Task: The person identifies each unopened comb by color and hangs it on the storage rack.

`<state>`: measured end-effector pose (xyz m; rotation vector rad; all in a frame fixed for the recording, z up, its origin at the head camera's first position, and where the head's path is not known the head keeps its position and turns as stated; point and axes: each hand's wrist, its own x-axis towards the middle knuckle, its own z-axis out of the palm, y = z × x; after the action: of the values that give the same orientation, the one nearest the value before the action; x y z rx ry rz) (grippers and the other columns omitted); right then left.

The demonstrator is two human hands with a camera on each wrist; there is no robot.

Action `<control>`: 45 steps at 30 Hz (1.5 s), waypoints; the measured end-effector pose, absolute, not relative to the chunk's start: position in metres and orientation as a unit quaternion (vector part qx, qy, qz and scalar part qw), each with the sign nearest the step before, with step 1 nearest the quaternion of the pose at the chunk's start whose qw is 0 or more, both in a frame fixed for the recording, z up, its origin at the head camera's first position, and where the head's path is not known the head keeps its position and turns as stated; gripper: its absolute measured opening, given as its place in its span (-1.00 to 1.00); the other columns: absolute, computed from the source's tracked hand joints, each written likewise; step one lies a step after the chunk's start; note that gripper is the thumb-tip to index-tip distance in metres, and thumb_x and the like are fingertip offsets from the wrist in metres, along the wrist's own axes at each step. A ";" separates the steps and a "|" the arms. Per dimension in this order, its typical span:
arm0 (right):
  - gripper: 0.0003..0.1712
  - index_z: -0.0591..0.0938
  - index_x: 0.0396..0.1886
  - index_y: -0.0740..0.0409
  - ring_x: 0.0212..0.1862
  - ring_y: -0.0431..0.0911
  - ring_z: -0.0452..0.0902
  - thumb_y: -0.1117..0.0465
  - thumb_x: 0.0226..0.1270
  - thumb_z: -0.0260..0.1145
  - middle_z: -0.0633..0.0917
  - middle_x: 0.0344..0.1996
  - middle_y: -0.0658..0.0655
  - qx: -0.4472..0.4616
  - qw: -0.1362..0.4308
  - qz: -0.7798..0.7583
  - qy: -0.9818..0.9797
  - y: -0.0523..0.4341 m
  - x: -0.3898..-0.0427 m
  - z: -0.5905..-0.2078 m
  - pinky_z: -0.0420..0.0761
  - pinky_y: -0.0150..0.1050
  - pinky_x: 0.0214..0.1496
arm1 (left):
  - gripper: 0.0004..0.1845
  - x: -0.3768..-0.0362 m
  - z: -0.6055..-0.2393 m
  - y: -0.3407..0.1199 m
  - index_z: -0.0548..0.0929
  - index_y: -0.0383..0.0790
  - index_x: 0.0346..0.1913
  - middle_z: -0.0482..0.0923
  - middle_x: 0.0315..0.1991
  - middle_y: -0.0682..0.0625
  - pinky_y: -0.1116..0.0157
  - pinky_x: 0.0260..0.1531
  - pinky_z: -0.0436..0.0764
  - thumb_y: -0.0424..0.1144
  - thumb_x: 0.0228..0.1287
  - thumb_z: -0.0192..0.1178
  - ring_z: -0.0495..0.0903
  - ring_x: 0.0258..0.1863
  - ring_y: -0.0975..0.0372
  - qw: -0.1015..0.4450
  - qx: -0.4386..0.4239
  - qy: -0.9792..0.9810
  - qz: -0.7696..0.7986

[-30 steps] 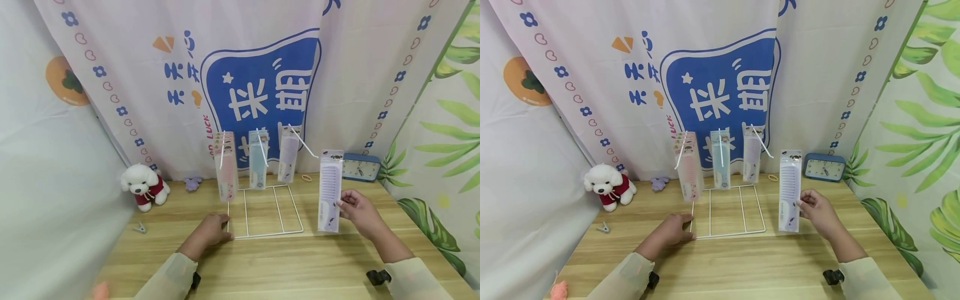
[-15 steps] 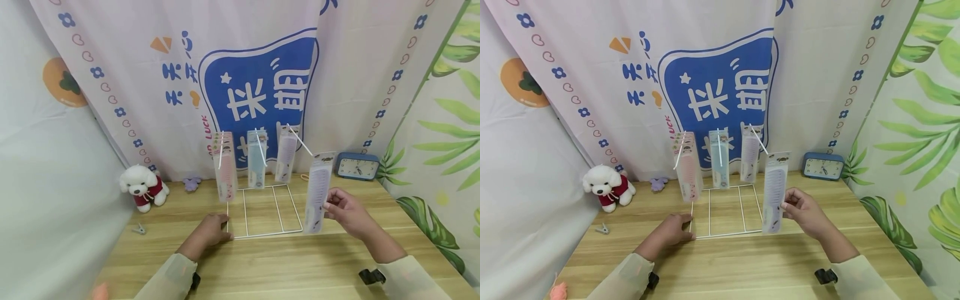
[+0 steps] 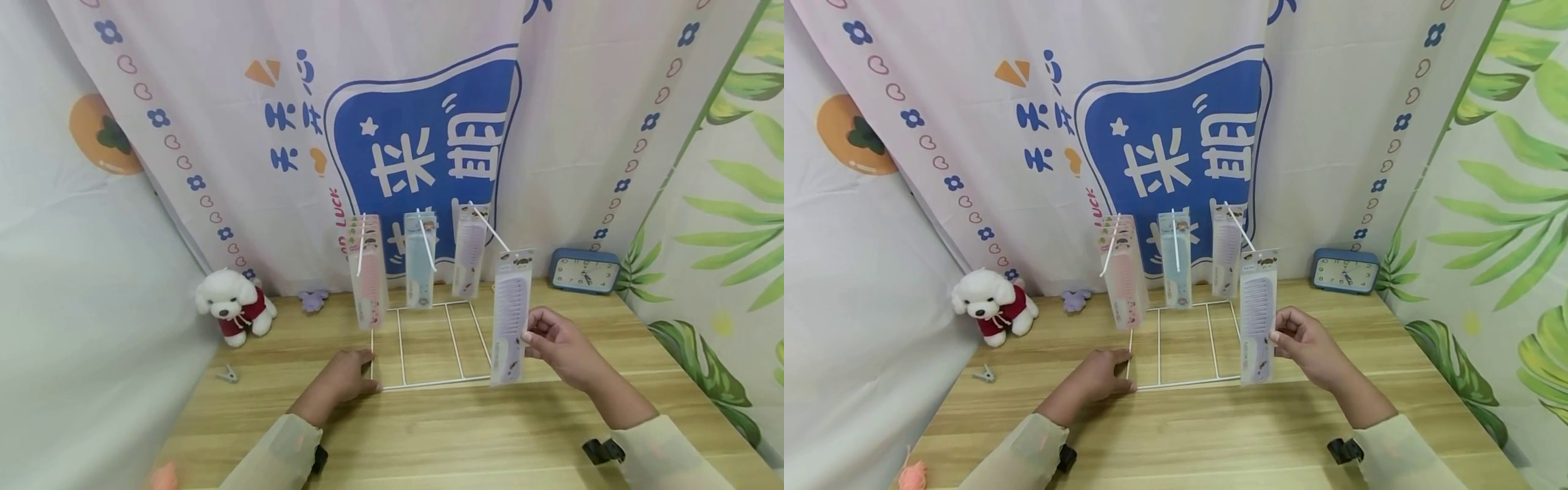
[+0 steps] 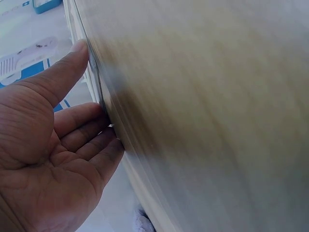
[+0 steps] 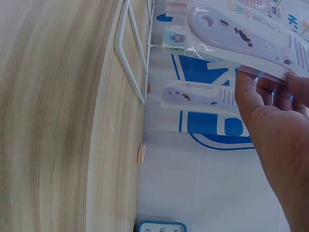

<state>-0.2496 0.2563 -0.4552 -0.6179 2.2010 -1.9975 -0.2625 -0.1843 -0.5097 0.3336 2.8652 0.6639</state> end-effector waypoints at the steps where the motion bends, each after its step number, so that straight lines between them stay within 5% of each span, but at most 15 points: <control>1: -0.76 0.38 0.12 0.51 0.10 -0.15 0.69 0.39 0.72 0.16 0.63 0.03 0.13 -0.201 0.052 -0.657 0.725 0.256 -0.250 -0.455 0.86 -0.18 0.10 | -0.25 -0.263 -0.509 -0.184 0.63 -0.36 0.44 0.53 0.53 -0.24 -0.12 0.58 0.46 -0.07 0.28 0.62 0.48 0.55 -0.18 0.091 0.112 0.964 0.224; 17: -0.76 0.43 0.16 0.41 0.13 -0.08 0.68 0.34 0.71 0.19 0.61 0.11 0.31 -0.125 0.041 -0.627 0.767 0.247 -0.294 -0.457 0.83 -0.14 0.20 | -0.23 -0.263 -0.510 -0.185 0.61 -0.33 0.47 0.50 0.56 -0.21 -0.12 0.60 0.44 -0.05 0.30 0.60 0.45 0.57 -0.17 0.097 0.105 0.964 0.223; 31: -0.69 0.44 0.26 0.41 0.06 -0.10 0.60 0.35 0.69 0.20 0.60 0.07 0.21 -0.063 0.008 -0.635 0.770 0.218 -0.358 -0.450 0.81 -0.32 0.11 | -0.22 -0.262 -0.510 -0.185 0.61 -0.35 0.47 0.50 0.56 -0.22 -0.12 0.59 0.45 -0.06 0.28 0.61 0.46 0.56 -0.17 0.095 0.102 0.964 0.226; 41: -0.63 0.45 0.35 0.41 0.18 0.03 0.58 0.34 0.71 0.17 0.61 0.18 0.33 -0.066 -0.007 -0.604 0.794 0.209 -0.382 -0.452 0.76 -0.09 0.32 | -0.22 -0.263 -0.510 -0.185 0.61 -0.33 0.47 0.51 0.56 -0.21 -0.12 0.59 0.45 -0.05 0.28 0.62 0.46 0.56 -0.17 0.092 0.103 0.965 0.223; 45: -0.60 0.46 0.39 0.41 0.24 0.08 0.57 0.31 0.72 0.18 0.60 0.24 0.36 -0.063 -0.006 -0.591 0.804 0.208 -0.387 -0.452 0.73 -0.26 0.26 | -0.23 -0.263 -0.509 -0.184 0.61 -0.33 0.47 0.51 0.55 -0.21 -0.12 0.59 0.46 -0.06 0.28 0.61 0.46 0.56 -0.17 0.093 0.102 0.965 0.224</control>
<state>-0.3873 0.2080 -0.4520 -0.1976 2.5357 -1.8651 -0.2625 -0.1840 -0.5094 0.3032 2.8634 0.6640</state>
